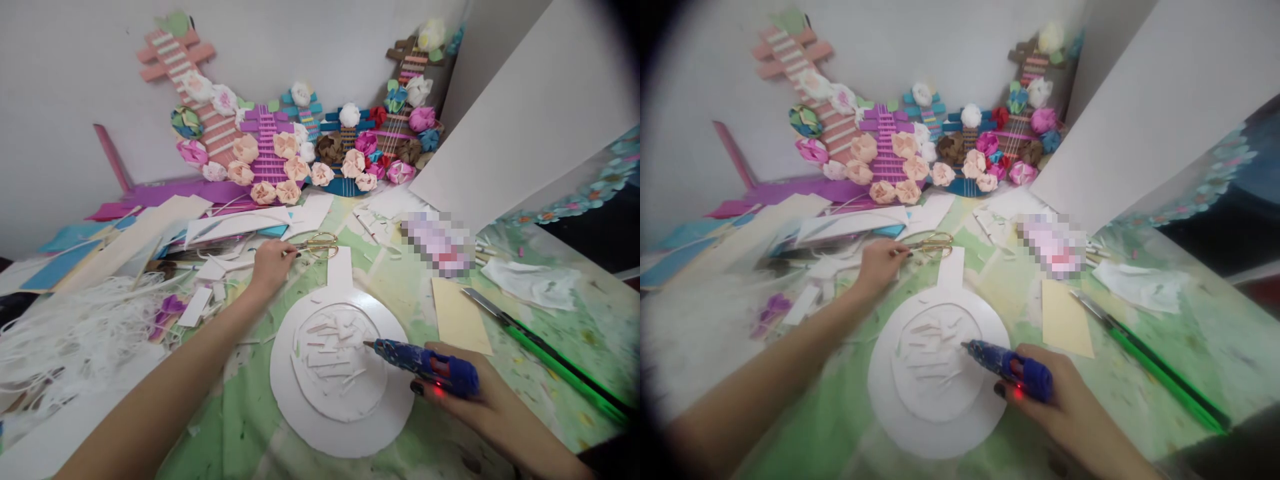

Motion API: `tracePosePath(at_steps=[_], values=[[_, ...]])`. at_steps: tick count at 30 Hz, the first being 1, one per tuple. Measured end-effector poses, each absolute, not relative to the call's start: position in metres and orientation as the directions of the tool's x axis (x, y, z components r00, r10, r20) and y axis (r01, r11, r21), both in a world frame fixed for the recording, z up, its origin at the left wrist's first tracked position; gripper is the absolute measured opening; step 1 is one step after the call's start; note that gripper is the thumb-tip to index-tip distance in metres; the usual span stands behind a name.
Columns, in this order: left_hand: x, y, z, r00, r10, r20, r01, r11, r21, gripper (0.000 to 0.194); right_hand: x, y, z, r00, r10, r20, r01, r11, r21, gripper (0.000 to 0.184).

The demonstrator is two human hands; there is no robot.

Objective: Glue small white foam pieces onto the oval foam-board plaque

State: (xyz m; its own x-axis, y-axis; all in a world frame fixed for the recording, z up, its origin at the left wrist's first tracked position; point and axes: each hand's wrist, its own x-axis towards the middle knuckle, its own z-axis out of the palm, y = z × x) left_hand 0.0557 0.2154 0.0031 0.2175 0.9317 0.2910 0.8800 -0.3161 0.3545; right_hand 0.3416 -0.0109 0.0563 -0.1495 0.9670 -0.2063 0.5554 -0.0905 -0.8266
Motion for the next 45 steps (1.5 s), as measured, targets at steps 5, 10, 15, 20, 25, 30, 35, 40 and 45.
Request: tracePosePath(at_steps=[5,10,15,20,25,30,35,40,45], values=[[0.062,0.221,0.003,0.145,0.963,0.229,0.941,-0.205,0.267,0.017,0.342,-0.011,0.055,-0.15,0.966,-0.211,0.542,-0.098,-0.835,0.017],[0.065,0.231,0.01,0.138,0.984,0.112,0.96,-0.16,0.231,0.018,0.343,-0.012,0.054,-0.147,0.963,-0.227,0.547,-0.112,-0.83,0.018],[0.065,0.235,0.026,0.198,0.98,-0.014,0.95,-0.188,0.248,0.018,0.343,-0.015,0.053,-0.128,0.972,-0.198,0.512,-0.106,-0.853,0.017],[0.049,0.232,0.057,0.208,0.974,-0.094,0.951,-0.179,0.25,0.017,0.345,-0.015,0.051,-0.095,0.975,-0.2,0.531,-0.12,-0.839,0.021],[0.023,0.225,0.095,0.217,0.968,-0.129,0.939,-0.171,0.299,0.015,0.345,-0.012,0.049,-0.118,0.965,-0.233,0.513,-0.141,-0.847,0.023],[0.035,0.182,0.095,0.417,0.905,-0.088,0.797,-0.318,0.513,0.012,0.35,-0.009,0.052,-0.121,0.965,-0.234,0.472,-0.152,-0.868,0.022],[0.068,0.131,0.062,0.597,0.802,0.03,0.69,-0.532,0.49,0.01,0.357,-0.015,0.051,-0.06,0.968,-0.243,0.455,-0.19,-0.87,0.019],[0.086,0.115,0.038,0.645,0.754,0.126,0.662,-0.634,0.4,0.015,0.358,-0.021,0.05,-0.029,0.977,-0.209,0.465,-0.172,-0.869,0.02],[0.091,0.112,0.031,0.65,0.73,0.211,0.677,-0.682,0.277,0.018,0.359,-0.024,0.049,0.003,0.982,-0.187,0.469,-0.166,-0.867,0.019]])
